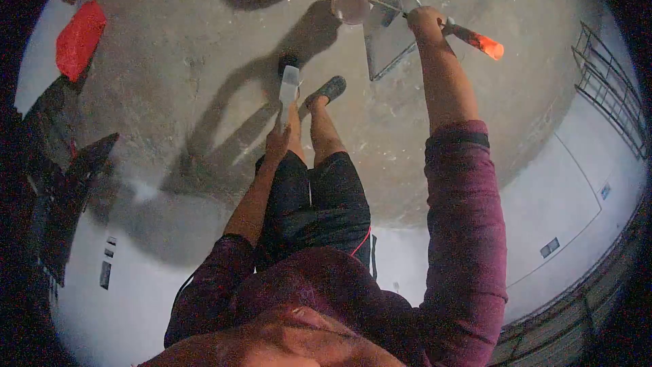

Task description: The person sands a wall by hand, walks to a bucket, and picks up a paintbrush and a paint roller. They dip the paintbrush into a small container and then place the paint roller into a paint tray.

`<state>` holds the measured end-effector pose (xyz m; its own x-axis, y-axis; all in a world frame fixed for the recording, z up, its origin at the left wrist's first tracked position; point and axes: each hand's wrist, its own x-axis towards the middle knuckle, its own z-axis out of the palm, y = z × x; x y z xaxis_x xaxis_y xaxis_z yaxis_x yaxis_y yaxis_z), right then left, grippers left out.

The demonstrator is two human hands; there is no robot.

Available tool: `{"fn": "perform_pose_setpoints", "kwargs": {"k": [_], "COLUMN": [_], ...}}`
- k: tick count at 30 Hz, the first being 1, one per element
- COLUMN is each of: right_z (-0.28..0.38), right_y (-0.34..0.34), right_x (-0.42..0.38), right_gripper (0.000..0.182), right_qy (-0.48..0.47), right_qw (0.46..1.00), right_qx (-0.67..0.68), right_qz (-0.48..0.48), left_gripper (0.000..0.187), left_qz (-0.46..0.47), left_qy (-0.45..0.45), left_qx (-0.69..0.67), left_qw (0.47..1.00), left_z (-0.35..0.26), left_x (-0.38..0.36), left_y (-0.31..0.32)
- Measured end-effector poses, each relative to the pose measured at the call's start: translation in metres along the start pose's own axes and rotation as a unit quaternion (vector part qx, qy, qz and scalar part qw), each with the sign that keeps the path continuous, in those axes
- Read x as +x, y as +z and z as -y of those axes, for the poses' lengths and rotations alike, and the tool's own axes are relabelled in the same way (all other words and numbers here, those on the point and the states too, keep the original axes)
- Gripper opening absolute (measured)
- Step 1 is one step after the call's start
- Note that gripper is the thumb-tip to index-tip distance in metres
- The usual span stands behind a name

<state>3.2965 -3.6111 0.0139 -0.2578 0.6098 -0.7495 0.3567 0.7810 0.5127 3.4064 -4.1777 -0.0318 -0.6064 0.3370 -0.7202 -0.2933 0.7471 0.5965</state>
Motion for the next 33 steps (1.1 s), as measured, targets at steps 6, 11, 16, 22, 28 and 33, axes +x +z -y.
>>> {"fn": "perform_pose_setpoints", "kwargs": {"k": [6,11,16,22,28,33], "right_z": [0.023,0.026,0.033,0.031,0.029,0.028], "right_y": [-0.058,-0.065,-0.067,-0.072,-0.073,-0.072], "right_x": [-0.031,-0.047,-0.034,-0.051,-0.051,-0.051], "right_gripper": [0.023,0.022,0.027,0.023,0.025,0.025], "right_qy": [-0.016,-0.031,0.006,0.003,0.001,-0.009], "right_qw": [0.999,0.999,1.0,0.999,1.0,0.999], "right_qx": [-0.026,-0.033,-0.025,-0.039,-0.014,-0.039], "right_qz": [-0.021,-0.017,0.011,0.01,0.018,0.008], "left_gripper": [0.065,0.063,0.049,0.05,0.055,0.059], "left_qz": [0.048,0.049,0.021,-0.015,0.003,0.003], "left_qy": [0.064,0.068,-0.013,-0.034,-0.049,-0.03], "left_qx": [0.03,-0.012,-0.024,-0.002,-0.002,0.03], "left_qw": [0.996,0.996,0.999,0.999,0.999,0.999], "left_z": [-0.028,-0.017,-0.027,-0.009,-0.006,0.0], "left_x": [0.001,-0.004,-0.012,-0.019,-0.022,-0.021], "left_y": [-0.052,-0.053,-0.062,-0.048,-0.048,-0.045]}}
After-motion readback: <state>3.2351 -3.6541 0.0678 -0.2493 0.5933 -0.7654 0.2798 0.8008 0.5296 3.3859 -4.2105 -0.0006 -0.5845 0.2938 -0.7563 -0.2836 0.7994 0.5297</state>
